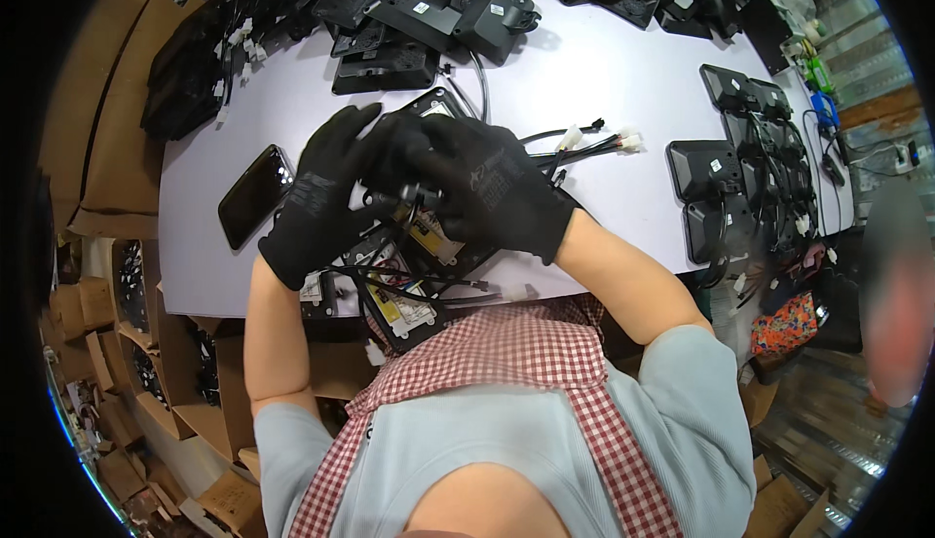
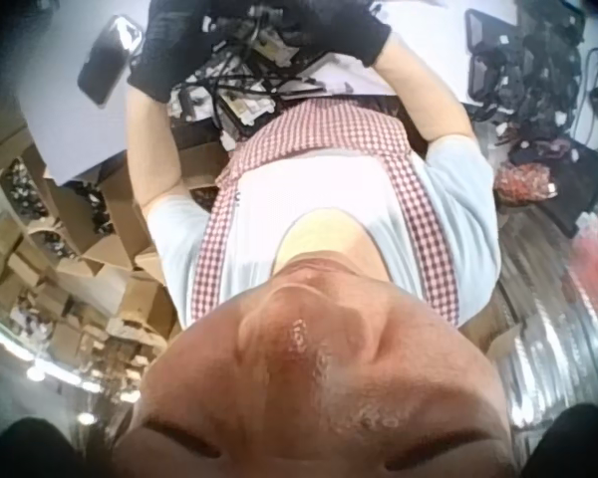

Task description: The person assembles electronic display modules by hand, connecting internal wiring to circuit boards and fitting the components into plastic housings.

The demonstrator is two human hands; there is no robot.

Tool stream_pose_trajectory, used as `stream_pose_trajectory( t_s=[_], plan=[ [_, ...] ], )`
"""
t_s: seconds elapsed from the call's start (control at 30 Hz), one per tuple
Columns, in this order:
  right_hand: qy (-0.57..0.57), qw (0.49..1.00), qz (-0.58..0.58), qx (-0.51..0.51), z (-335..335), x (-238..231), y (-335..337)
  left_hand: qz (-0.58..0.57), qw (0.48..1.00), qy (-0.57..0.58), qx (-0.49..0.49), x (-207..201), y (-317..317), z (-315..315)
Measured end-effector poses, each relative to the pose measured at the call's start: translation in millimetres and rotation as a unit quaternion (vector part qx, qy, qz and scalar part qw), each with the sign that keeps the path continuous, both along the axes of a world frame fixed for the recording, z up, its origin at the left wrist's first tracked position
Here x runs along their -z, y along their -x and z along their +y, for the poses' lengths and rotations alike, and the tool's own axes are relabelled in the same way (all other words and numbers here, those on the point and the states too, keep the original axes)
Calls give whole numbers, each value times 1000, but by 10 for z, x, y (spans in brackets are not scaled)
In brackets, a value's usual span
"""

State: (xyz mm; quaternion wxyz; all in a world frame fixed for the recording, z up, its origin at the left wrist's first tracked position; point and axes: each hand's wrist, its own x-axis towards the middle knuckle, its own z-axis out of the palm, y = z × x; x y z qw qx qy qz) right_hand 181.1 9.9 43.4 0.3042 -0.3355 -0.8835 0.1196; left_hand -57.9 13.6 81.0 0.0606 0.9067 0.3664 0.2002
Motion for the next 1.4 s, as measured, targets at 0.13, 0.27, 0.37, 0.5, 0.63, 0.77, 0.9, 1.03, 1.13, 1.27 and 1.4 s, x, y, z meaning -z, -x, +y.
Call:
stream_pose_trajectory(
  t_s=[0.13,0.27,0.37,0.5,0.63,0.77,0.9,1.03,1.13,1.27,1.4],
  plan=[
    [3,995,12,-96,-43,-311,-14,-43,993,71,83,-94,-110,26],
    [-24,998,54,5,-167,-321,-241,-4,991,119,55,-195,-234,22],
    [109,970,209,52,-178,-163,-485,-113,992,32,38,-3,-297,-28],
    [216,883,416,-19,-141,-64,-409,-190,975,110,24,235,-394,-120],
    [237,846,476,-42,-195,-25,-390,-239,959,146,32,264,-499,-121],
    [220,862,455,-39,-224,-24,-442,-247,948,195,46,241,-575,-120],
    [186,861,471,-52,-225,29,-389,-284,935,211,31,274,-622,-171],
    [183,862,470,-52,-225,-35,-400,-284,942,174,40,292,-690,-205],
    [172,884,432,-40,-235,-83,-438,-299,942,147,37,269,-761,-223],
    [171,903,389,-66,-257,-122,-522,-275,942,186,55,260,-739,-209],
    [152,923,346,-66,-267,-199,-437,-209,972,94,55,329,-647,-168]
  ],
)
